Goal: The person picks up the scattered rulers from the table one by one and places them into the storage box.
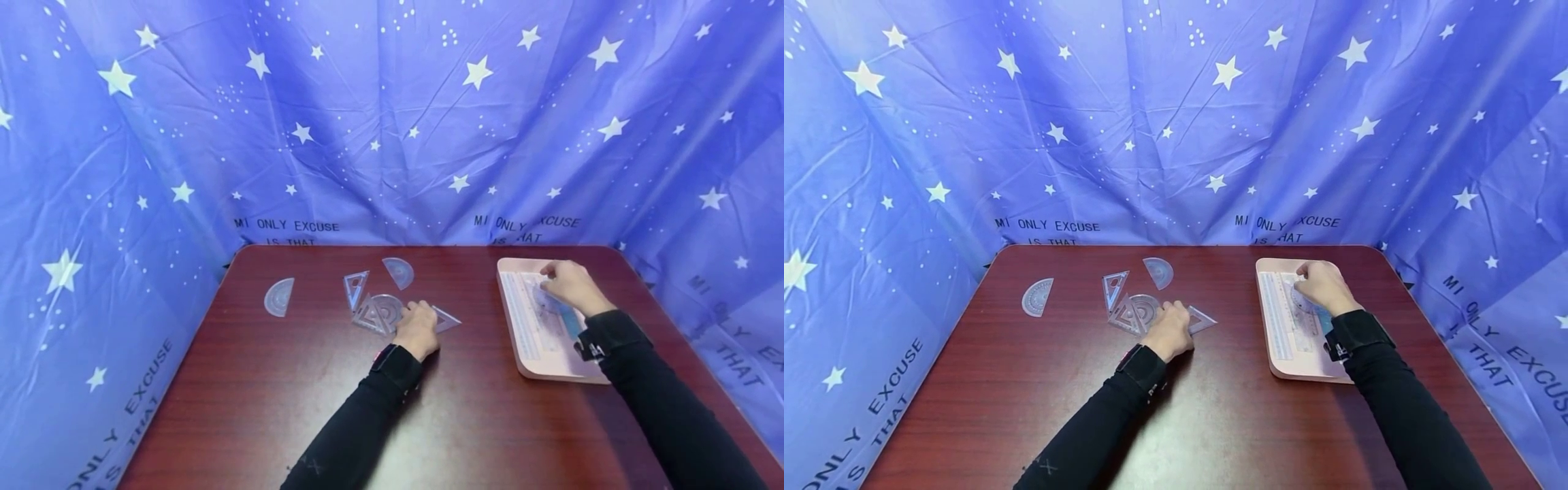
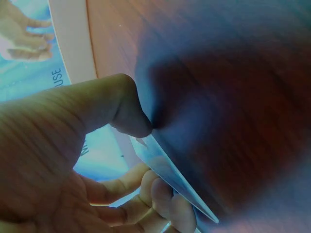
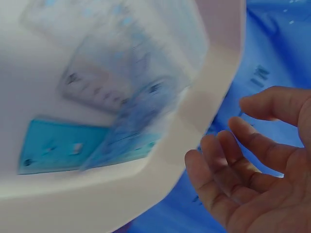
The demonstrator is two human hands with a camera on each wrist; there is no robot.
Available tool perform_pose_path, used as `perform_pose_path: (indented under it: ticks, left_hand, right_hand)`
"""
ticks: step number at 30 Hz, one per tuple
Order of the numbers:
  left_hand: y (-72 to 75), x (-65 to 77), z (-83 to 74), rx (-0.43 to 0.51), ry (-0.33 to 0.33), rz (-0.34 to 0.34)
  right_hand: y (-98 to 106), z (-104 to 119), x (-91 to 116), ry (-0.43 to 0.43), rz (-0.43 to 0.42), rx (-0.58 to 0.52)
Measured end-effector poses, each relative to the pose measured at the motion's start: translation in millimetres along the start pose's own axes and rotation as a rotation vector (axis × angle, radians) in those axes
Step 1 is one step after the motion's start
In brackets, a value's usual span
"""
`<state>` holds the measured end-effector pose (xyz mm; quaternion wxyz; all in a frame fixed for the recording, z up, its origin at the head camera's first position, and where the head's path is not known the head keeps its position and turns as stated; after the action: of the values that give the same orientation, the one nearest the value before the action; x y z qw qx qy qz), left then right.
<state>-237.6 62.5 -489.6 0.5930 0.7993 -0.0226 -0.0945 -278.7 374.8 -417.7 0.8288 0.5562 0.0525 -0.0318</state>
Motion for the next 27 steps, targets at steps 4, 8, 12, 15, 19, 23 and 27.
perform_pose_path:
  ticks: [4,8,12,15,19,23,27]
  left_hand:
    - [3.3,3.8,7.0,0.000,-0.032,0.009]
    - [-14.5,-0.5,17.4,0.032,-0.075,-0.016]
    - [-38.5,-6.7,26.8,0.093,-0.156,-0.082]
    - [-24.9,1.3,23.7,0.123,-0.208,-0.110]
    - [23.9,30.4,10.1,0.131,-0.248,-0.110]
    - [52.4,56.2,0.1,0.135,-0.265,-0.105]
    - [56.4,70.6,-3.4,0.118,-0.300,-0.154]
  right_hand:
    - [6,23,2,0.087,-0.038,0.015]
    - [10,52,9,0.160,-0.030,0.011]
    - [10,84,21,0.216,0.004,-0.078]
    - [3,105,30,0.223,0.023,-0.154]
    - [-11,124,46,0.200,0.090,-0.260]
    - [-30,132,63,0.154,0.231,-0.455]
    - [-47,138,77,0.128,0.354,-0.621]
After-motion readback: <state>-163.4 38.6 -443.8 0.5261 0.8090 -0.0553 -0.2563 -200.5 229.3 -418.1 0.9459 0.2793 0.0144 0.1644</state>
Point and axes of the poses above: each hand's wrist, its own x-axis away from the middle knuckle, its own y-axis out of the back of the hand, z = x × y, the point moved 2 cm from there along -x, towards the middle knuckle, and after that the axes turned 8 degrees about -z, right-handed, at the moved point
